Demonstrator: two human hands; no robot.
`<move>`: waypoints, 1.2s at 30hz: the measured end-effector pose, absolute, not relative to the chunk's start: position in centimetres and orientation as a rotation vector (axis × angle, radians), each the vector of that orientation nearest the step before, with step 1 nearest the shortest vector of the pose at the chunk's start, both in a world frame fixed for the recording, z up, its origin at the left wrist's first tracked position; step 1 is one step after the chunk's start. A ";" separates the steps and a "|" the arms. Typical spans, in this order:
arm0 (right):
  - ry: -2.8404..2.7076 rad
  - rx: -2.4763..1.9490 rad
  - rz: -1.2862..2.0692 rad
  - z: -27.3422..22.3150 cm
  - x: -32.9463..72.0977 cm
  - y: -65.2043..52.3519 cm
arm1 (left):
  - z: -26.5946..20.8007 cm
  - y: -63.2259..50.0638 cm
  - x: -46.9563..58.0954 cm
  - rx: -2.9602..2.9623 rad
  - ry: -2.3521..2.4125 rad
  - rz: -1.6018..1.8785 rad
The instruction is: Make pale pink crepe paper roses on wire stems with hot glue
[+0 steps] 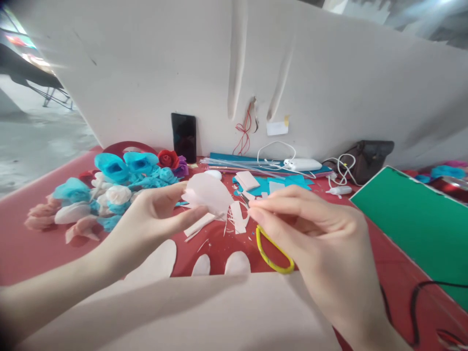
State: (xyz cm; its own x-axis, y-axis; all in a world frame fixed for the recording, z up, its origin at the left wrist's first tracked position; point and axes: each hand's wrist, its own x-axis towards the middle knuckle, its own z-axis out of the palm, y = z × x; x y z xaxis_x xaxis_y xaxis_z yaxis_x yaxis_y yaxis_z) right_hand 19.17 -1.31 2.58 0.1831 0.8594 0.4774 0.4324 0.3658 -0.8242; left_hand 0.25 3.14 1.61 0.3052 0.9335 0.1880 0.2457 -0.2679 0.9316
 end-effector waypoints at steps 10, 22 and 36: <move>-1.663 -0.893 1.092 1.4 17.4 -1.7 | 1.0 3.9 0.4 1.310 0.951 1.170; -1.501 -1.315 1.489 -1.0 15.7 -0.3 | 0.1 3.4 -0.1 1.279 0.900 1.252; -1.015 -0.848 1.674 0.0 13.9 0.3 | 0.5 2.6 0.2 1.352 0.800 1.098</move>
State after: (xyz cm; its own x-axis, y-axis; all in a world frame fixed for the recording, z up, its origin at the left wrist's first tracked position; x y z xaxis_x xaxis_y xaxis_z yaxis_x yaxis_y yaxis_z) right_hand 13.87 0.25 -0.01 -0.2913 0.9536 -0.0756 -0.3735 -0.1862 -0.9087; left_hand 0.18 2.63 0.49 0.3270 0.9333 0.1486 -0.1444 -0.1060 0.9838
